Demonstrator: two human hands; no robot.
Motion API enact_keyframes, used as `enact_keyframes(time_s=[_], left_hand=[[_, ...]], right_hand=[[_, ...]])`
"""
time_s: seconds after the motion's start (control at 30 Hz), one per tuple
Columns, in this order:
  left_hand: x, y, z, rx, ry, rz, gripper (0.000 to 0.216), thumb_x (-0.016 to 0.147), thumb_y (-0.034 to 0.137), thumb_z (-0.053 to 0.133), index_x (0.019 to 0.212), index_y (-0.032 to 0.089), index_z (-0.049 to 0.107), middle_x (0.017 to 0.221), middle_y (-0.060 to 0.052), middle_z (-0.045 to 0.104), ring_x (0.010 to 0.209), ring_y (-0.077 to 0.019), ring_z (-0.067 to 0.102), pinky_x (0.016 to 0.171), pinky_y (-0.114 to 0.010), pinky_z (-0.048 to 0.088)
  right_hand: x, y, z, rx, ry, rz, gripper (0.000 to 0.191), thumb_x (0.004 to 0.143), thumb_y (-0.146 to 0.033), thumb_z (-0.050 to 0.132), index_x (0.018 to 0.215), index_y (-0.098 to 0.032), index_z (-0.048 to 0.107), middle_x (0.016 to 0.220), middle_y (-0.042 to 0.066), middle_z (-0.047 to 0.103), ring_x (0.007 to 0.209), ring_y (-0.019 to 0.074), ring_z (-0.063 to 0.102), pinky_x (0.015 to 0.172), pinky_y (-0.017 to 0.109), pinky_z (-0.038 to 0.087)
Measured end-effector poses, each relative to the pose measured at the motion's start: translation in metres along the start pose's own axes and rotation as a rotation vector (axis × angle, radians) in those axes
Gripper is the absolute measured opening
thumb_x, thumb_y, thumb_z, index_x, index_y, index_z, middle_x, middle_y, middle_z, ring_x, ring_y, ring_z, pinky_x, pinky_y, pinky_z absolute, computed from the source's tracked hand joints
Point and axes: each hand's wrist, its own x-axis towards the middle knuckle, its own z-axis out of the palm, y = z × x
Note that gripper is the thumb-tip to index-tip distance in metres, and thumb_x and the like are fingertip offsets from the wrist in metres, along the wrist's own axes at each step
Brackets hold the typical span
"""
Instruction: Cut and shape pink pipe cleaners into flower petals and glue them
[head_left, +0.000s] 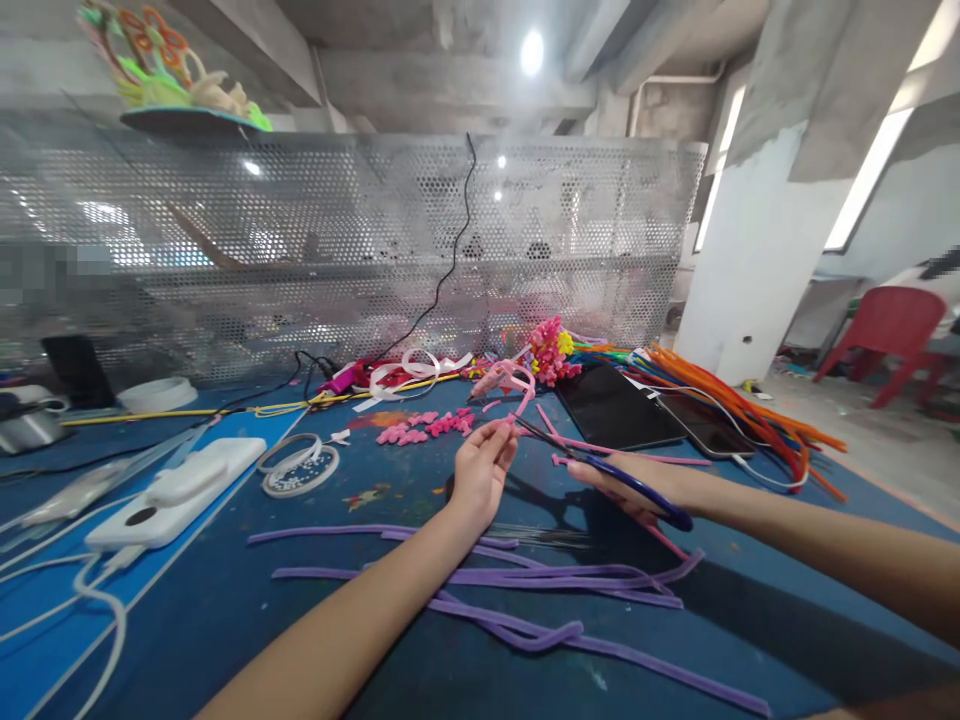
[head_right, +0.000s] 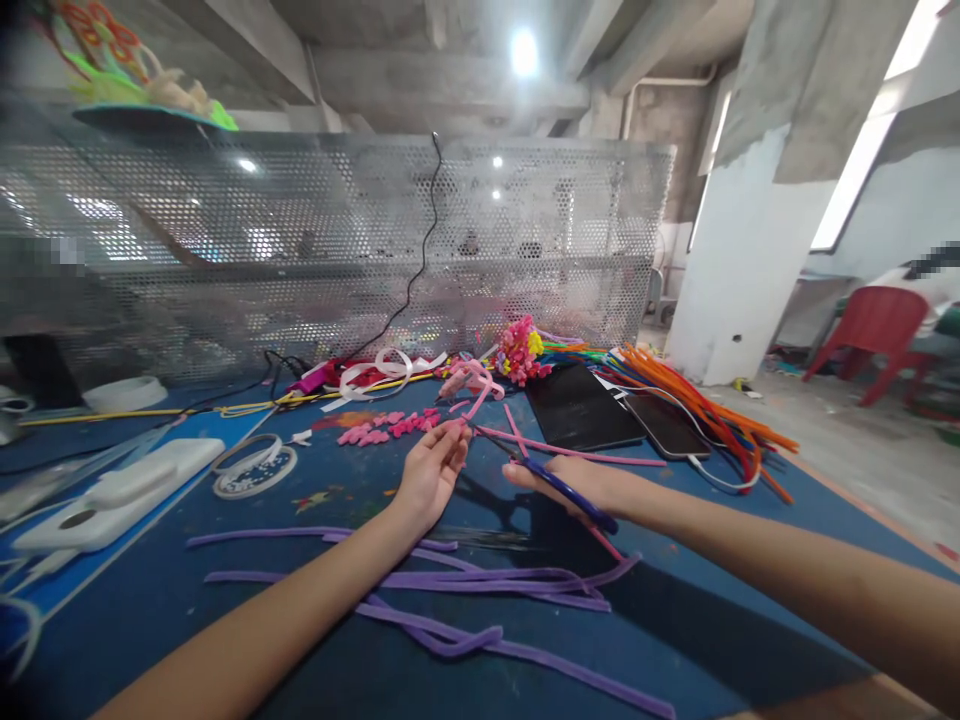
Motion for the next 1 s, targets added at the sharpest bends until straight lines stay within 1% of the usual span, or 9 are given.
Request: enact_keyframes(time_s=[0.17, 0.33, 0.5, 0.6, 0.7, 0.77, 0.83, 0.9, 1.0], left_hand=[[-0.005, 0.0, 0.004, -0.034, -0.02, -0.043, 0.01, 0.064, 0.008, 0.068, 0.069, 0.013, 0.061, 0.065, 0.0, 0.066, 0.062, -0.0067, 0.063, 0.062, -0.014, 0.05], [-0.008, 0.0, 0.006, -0.046, -0.044, -0.086, 0.012, 0.062, 0.009, 0.07, 0.071, 0.011, 0.063, 0.066, 0.0, 0.066, 0.06, -0.0071, 0.063, 0.056, -0.012, 0.05], [-0.007, 0.0, 0.005, -0.033, -0.07, -0.112, 0.012, 0.062, 0.009, 0.071, 0.071, 0.012, 0.063, 0.063, 0.0, 0.064, 0.056, -0.0053, 0.06, 0.055, -0.011, 0.049], [-0.008, 0.0, 0.006, 0.011, -0.096, -0.124, 0.013, 0.061, 0.013, 0.072, 0.07, 0.012, 0.063, 0.063, 0.0, 0.063, 0.056, -0.0051, 0.06, 0.054, -0.011, 0.049], [-0.012, -0.002, 0.008, 0.093, -0.12, -0.118, 0.018, 0.059, 0.019, 0.074, 0.071, 0.013, 0.062, 0.063, 0.0, 0.063, 0.056, -0.0059, 0.059, 0.055, -0.013, 0.048], [-0.012, -0.002, 0.009, 0.171, -0.126, -0.092, 0.021, 0.057, 0.023, 0.074, 0.071, 0.014, 0.061, 0.063, 0.0, 0.063, 0.058, -0.0072, 0.06, 0.056, -0.015, 0.049], [-0.008, 0.002, 0.009, 0.27, -0.119, -0.045, 0.024, 0.056, 0.027, 0.073, 0.071, 0.014, 0.06, 0.063, 0.0, 0.062, 0.058, -0.0087, 0.06, 0.056, -0.018, 0.049], [0.002, 0.013, 0.007, 0.391, -0.1, 0.022, 0.026, 0.056, 0.03, 0.072, 0.073, 0.014, 0.06, 0.064, -0.001, 0.063, 0.059, -0.0098, 0.06, 0.055, -0.019, 0.048], [0.025, 0.04, -0.004, 0.619, -0.056, 0.143, 0.028, 0.059, 0.036, 0.066, 0.077, 0.015, 0.06, 0.068, -0.001, 0.063, 0.059, -0.0107, 0.059, 0.054, -0.021, 0.046]], right_hand=[[0.011, -0.019, 0.008, 0.012, -0.007, -0.005, 0.054, 0.069, -0.071, 0.04, 0.051, -0.02, 0.029, 0.041, -0.007, 0.023, 0.033, 0.0059, 0.025, 0.031, 0.021, 0.026], [0.024, -0.02, 0.01, -0.044, 0.015, 0.014, 0.055, 0.068, -0.074, 0.036, 0.057, -0.02, 0.033, 0.041, -0.006, 0.03, 0.032, 0.0076, 0.033, 0.03, 0.021, 0.032], [0.02, -0.028, 0.013, -0.125, 0.054, 0.045, 0.056, 0.072, -0.074, 0.027, 0.059, -0.02, 0.035, 0.04, -0.005, 0.034, 0.029, 0.01, 0.038, 0.028, 0.022, 0.033], [0.015, -0.034, 0.013, -0.228, 0.142, -0.036, 0.057, 0.078, -0.069, 0.021, 0.054, -0.019, 0.036, 0.041, -0.003, 0.037, 0.033, 0.0099, 0.041, 0.033, 0.021, 0.034], [0.018, -0.034, 0.009, -0.312, 0.225, -0.114, 0.057, 0.08, -0.064, 0.026, 0.049, -0.018, 0.039, 0.042, -0.002, 0.037, 0.042, 0.0114, 0.045, 0.039, 0.019, 0.032], [0.022, -0.03, 0.003, -0.387, 0.272, -0.096, 0.058, 0.079, -0.064, 0.031, 0.048, -0.017, 0.045, 0.042, 0.0, 0.039, 0.045, 0.0139, 0.048, 0.042, 0.021, 0.032], [0.024, -0.024, -0.006, -0.456, 0.33, -0.064, 0.062, 0.079, -0.065, 0.028, 0.049, -0.016, 0.05, 0.044, 0.003, 0.046, 0.046, 0.0158, 0.051, 0.043, 0.022, 0.033], [0.023, -0.016, -0.017, -0.513, 0.378, -0.054, 0.066, 0.08, -0.066, 0.024, 0.052, -0.015, 0.056, 0.049, 0.007, 0.053, 0.049, 0.0175, 0.055, 0.046, 0.023, 0.036], [0.015, -0.005, -0.037, -0.665, 0.441, -0.059, 0.067, 0.079, -0.067, 0.025, 0.061, -0.015, 0.063, 0.061, 0.012, 0.062, 0.06, 0.0218, 0.061, 0.054, 0.026, 0.041]])
